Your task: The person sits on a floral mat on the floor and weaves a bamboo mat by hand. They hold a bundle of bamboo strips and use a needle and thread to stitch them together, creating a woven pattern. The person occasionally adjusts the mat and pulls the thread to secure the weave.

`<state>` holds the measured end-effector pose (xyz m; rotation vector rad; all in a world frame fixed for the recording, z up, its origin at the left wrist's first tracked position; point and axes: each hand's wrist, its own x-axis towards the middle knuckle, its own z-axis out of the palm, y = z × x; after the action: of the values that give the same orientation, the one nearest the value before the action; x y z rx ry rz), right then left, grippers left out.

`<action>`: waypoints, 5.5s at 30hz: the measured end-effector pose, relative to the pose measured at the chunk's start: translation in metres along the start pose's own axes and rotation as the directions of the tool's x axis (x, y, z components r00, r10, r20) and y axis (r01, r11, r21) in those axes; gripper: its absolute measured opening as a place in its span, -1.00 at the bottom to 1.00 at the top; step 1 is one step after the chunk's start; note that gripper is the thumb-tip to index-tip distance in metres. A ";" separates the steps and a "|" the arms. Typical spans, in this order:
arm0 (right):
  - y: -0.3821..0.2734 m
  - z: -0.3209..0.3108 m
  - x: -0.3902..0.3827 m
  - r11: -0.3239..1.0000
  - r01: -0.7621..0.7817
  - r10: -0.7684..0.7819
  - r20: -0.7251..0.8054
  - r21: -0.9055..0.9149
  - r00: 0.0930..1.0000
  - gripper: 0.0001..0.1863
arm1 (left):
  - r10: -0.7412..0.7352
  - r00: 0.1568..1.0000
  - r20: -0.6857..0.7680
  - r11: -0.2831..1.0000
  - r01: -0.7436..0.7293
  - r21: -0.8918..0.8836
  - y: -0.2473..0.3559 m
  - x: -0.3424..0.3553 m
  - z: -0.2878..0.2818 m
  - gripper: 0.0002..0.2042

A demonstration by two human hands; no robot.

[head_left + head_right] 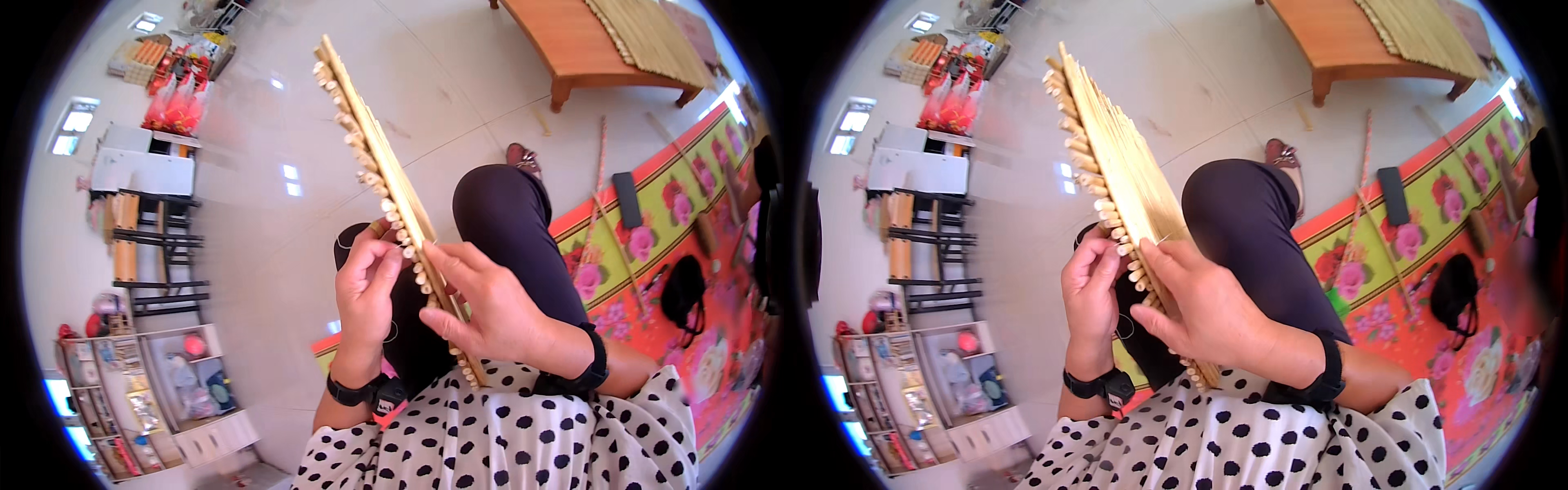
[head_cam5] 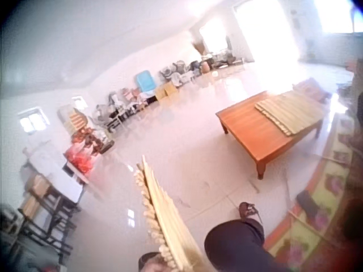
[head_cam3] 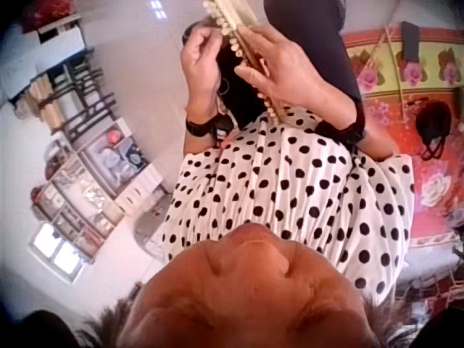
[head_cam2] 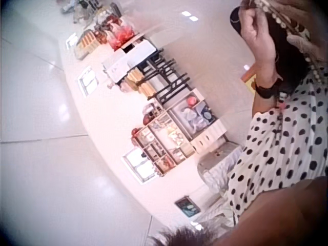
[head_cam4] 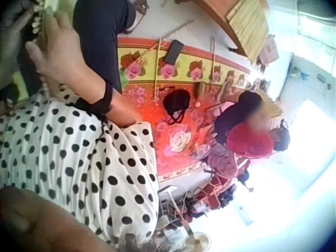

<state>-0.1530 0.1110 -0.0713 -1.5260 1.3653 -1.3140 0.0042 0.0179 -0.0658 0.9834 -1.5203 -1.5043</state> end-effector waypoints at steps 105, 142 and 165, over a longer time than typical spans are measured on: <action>0.012 -0.036 0.013 0.688 -0.341 0.038 -0.438 -0.641 0.898 -0.67 | 0.079 0.954 0.289 0.598 -0.277 0.752 -0.050 -0.087 -0.071 -0.87; -0.002 -0.027 0.011 0.717 -0.427 0.160 -0.466 -0.551 0.870 -0.75 | 0.374 0.903 0.214 0.749 -0.430 0.504 -0.017 -0.046 -0.054 -0.86; -0.009 -0.022 0.022 0.807 -0.437 0.253 -0.436 -0.397 0.864 -0.81 | 0.556 0.735 0.389 0.660 -0.674 0.332 -0.023 0.063 0.017 -0.87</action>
<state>-0.1729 0.0937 -0.0527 -1.2599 2.2396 -1.0926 -0.0364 -0.0331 -0.0887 0.4040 -2.1832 -0.7966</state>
